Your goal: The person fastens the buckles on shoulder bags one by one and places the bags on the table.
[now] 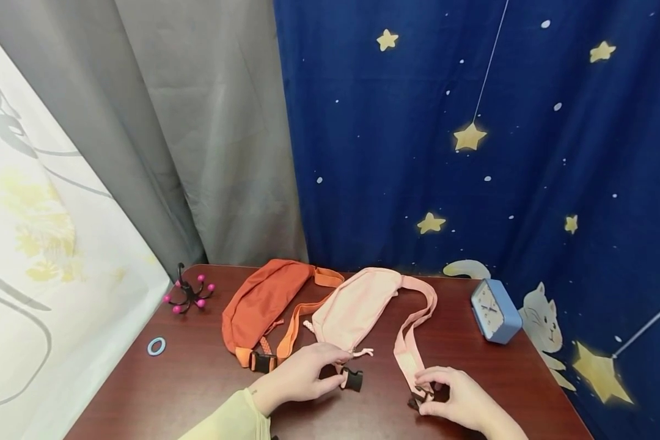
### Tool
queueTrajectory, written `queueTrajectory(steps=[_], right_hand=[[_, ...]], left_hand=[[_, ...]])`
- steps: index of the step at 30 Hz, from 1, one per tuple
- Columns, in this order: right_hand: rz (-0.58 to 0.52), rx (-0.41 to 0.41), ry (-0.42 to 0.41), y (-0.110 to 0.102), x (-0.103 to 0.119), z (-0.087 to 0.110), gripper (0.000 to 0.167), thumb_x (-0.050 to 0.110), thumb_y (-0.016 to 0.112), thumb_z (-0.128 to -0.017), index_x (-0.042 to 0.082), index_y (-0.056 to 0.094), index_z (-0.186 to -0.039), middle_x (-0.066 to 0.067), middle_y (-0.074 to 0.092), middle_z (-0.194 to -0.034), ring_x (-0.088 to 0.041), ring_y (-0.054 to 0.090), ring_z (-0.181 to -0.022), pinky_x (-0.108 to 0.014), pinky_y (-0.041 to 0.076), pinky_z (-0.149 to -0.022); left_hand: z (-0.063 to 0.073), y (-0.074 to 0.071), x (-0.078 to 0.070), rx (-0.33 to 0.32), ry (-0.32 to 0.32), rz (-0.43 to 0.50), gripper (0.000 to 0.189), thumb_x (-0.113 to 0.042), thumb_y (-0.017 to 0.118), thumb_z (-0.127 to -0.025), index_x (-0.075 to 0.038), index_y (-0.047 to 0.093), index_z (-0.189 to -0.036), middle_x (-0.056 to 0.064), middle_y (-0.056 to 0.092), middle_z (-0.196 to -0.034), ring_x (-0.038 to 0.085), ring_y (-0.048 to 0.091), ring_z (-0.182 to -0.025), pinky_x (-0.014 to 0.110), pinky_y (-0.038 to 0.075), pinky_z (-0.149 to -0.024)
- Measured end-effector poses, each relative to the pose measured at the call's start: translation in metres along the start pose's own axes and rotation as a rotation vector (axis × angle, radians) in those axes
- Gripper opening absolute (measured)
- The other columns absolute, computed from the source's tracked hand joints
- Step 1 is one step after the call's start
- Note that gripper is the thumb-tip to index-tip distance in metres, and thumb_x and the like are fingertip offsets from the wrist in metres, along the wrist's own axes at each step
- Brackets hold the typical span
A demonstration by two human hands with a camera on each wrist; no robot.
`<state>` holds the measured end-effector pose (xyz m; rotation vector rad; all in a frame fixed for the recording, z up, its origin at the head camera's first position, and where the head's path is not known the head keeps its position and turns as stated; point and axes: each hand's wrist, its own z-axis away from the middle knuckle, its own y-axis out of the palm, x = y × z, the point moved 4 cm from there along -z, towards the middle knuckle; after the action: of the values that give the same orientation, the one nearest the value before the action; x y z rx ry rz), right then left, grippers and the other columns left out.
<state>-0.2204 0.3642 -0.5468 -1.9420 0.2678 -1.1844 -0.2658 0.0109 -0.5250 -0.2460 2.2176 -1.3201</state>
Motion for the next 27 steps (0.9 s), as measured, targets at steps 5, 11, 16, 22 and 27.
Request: queueTrajectory(steps=[5,11,16,22,27], right_hand=[[0.073,0.03,0.007,-0.002,-0.006,-0.002,0.046,0.036,0.095,-0.083,0.018,0.082,-0.123,-0.004,0.08,-0.128,0.001,0.069,-0.115,-0.016,0.054,-0.091],[0.115,-0.006,0.012,-0.003,-0.007,-0.004,0.027,0.037,0.094,-0.083,0.03,0.085,-0.108,0.002,0.082,-0.126,-0.002,0.07,-0.117,-0.012,0.05,-0.094],[0.092,-0.031,-0.032,-0.001,-0.005,-0.009,0.021,0.032,0.093,-0.086,0.029,0.085,-0.104,0.001,0.083,-0.121,-0.004,0.072,-0.113,-0.012,0.05,-0.093],[0.097,-0.05,-0.035,-0.001,-0.004,-0.019,0.011,0.029,0.088,-0.092,0.033,0.082,-0.1,0.004,0.083,-0.119,-0.002,0.072,-0.111,-0.013,0.051,-0.093],[0.055,-0.027,0.038,-0.002,-0.006,-0.027,0.014,0.026,0.082,-0.099,0.028,0.082,-0.113,0.015,0.08,-0.109,0.005,0.066,-0.097,-0.021,0.055,-0.081]], left_hand=[[-0.003,0.003,0.001,0.019,-0.005,-0.001,0.043,-0.03,0.072,-0.106,-0.019,0.07,-0.148,-0.009,0.078,-0.104,0.008,0.072,-0.106,0.026,0.057,-0.103],[-0.004,0.006,0.003,0.037,-0.032,-0.005,0.042,-0.032,0.071,-0.107,-0.019,0.071,-0.147,-0.009,0.077,-0.104,0.006,0.07,-0.106,0.025,0.056,-0.102],[-0.003,0.011,0.004,0.045,-0.051,-0.001,0.04,-0.032,0.073,-0.106,-0.018,0.073,-0.144,-0.01,0.078,-0.105,0.004,0.071,-0.106,0.025,0.057,-0.103],[-0.003,0.015,0.006,0.058,-0.06,0.0,0.039,-0.033,0.073,-0.106,-0.018,0.074,-0.142,-0.011,0.079,-0.109,-0.001,0.071,-0.102,0.023,0.056,-0.102],[-0.003,0.015,0.007,0.064,-0.065,0.027,0.038,-0.031,0.074,-0.105,-0.016,0.075,-0.14,-0.009,0.081,-0.114,-0.003,0.071,-0.099,0.02,0.056,-0.1]])
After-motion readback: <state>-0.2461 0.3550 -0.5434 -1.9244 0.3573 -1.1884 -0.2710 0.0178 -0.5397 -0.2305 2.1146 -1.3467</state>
